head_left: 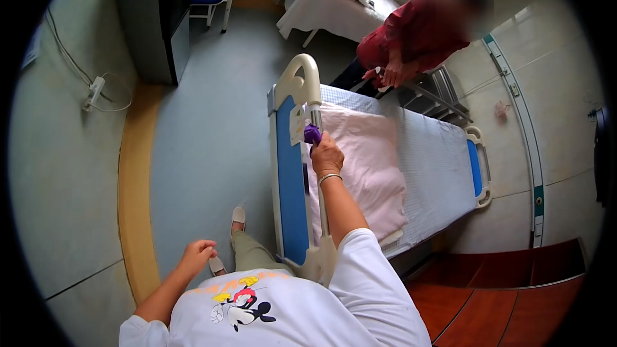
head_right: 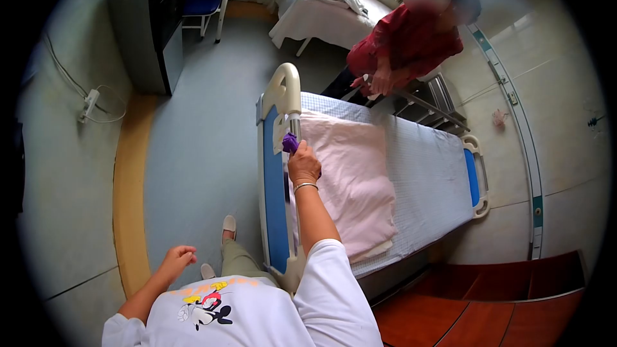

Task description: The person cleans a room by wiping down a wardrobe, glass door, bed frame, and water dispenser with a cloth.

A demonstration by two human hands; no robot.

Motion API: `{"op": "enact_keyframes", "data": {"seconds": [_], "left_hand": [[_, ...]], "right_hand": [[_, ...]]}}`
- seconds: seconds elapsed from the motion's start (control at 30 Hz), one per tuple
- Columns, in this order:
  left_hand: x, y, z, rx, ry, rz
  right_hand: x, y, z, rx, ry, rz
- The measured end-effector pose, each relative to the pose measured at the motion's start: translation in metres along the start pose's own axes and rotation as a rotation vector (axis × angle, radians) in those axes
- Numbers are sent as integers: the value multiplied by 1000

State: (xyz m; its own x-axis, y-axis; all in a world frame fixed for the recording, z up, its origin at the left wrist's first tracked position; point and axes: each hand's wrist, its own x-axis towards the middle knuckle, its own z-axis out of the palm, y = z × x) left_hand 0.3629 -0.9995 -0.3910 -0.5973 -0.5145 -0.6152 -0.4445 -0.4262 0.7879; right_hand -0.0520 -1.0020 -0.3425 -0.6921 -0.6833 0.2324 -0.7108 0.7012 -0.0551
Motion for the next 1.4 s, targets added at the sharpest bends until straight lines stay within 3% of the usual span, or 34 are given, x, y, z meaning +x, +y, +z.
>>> {"op": "enact_keyframes", "data": {"seconds": [0.23, 0.5, 0.57, 0.77, 0.8, 0.9, 1.0, 1.07, 1.2, 1.37, 1.4], "left_hand": [[20, 10, -2, -48, 62, -54], [67, 47, 4, 46, 33, -53], [80, 60, 11, 56, 19, -38], [118, 107, 38, 113, -92, 40], [124, 113, 43, 151, -111, 48], [136, 120, 53, 199, -167, 66], [145, 127, 62, 240, -240, 55], [150, 129, 66, 279, -278, 30], [157, 140, 77, 385, -334, 22], [171, 142, 76, 433, -402, 17], [175, 138, 72, 390, -423, 17]], "right_hand": [[49, -11, 10, 39, 11, 24], [79, 6, 31, 542, -83, 166], [75, 18, 45, 695, -181, 151], [7, 47, 44, 1128, -371, 385], [-11, 57, 52, 1295, -547, 519], [-73, 74, 32, 1441, -801, 663], [-141, 96, 28, 1446, -954, 729], [-176, 111, 20, 1237, -1021, 738], [-196, 116, -24, 1111, -1029, 724], [-264, 132, -9, 774, -760, 608], [-273, 132, -19, 744, -853, 725]]}}
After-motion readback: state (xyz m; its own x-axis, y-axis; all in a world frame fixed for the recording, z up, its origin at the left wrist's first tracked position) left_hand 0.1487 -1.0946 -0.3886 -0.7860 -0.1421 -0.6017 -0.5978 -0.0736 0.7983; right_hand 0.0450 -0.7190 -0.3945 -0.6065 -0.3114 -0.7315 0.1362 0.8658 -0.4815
